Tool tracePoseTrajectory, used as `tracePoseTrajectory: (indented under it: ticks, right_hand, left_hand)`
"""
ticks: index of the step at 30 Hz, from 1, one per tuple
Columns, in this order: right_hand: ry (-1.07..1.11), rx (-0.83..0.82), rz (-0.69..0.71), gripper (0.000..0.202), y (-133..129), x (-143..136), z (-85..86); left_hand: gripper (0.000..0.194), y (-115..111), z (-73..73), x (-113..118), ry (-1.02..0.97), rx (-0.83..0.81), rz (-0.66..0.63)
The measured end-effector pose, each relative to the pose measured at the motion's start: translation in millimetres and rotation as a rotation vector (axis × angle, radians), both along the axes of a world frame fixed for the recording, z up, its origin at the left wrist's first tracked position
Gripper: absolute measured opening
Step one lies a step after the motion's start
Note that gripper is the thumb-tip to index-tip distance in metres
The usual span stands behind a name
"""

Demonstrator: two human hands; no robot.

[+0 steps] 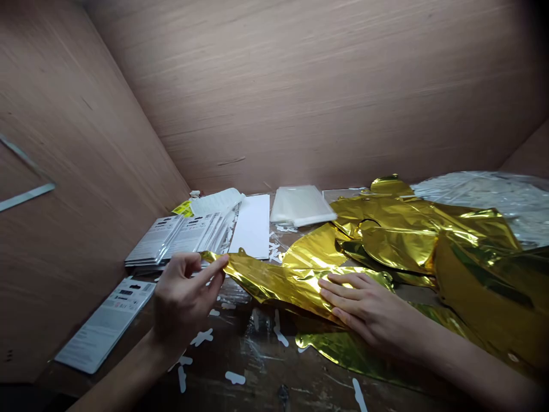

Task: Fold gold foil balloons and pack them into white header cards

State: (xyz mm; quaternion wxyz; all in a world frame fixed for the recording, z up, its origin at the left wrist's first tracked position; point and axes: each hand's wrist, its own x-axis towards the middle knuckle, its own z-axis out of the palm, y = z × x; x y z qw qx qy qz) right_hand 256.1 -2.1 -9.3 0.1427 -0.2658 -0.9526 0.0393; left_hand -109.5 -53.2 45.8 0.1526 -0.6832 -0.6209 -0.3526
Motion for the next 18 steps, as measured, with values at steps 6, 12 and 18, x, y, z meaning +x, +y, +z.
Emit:
tracePoseTrajectory:
  ticks: [6,12,18]
  right_hand:
    - [0.050,-0.034,-0.024,0.041,-1,-1,0.9]
    - [0.051,-0.039,-0.020,0.040,0,-1,-2.9]
    - [0.101,-0.061,-0.011,0.036,-1,-4,0.5]
  left_hand:
    - [0.060,0,-17.4,47,-1.005,-0.578,-0.084]
    - [0.076,1,-26.8,95,-1.044,-0.704,-0.243]
    - [0.098,30,-44.0,123,-0.595,-0.446,-0.269]
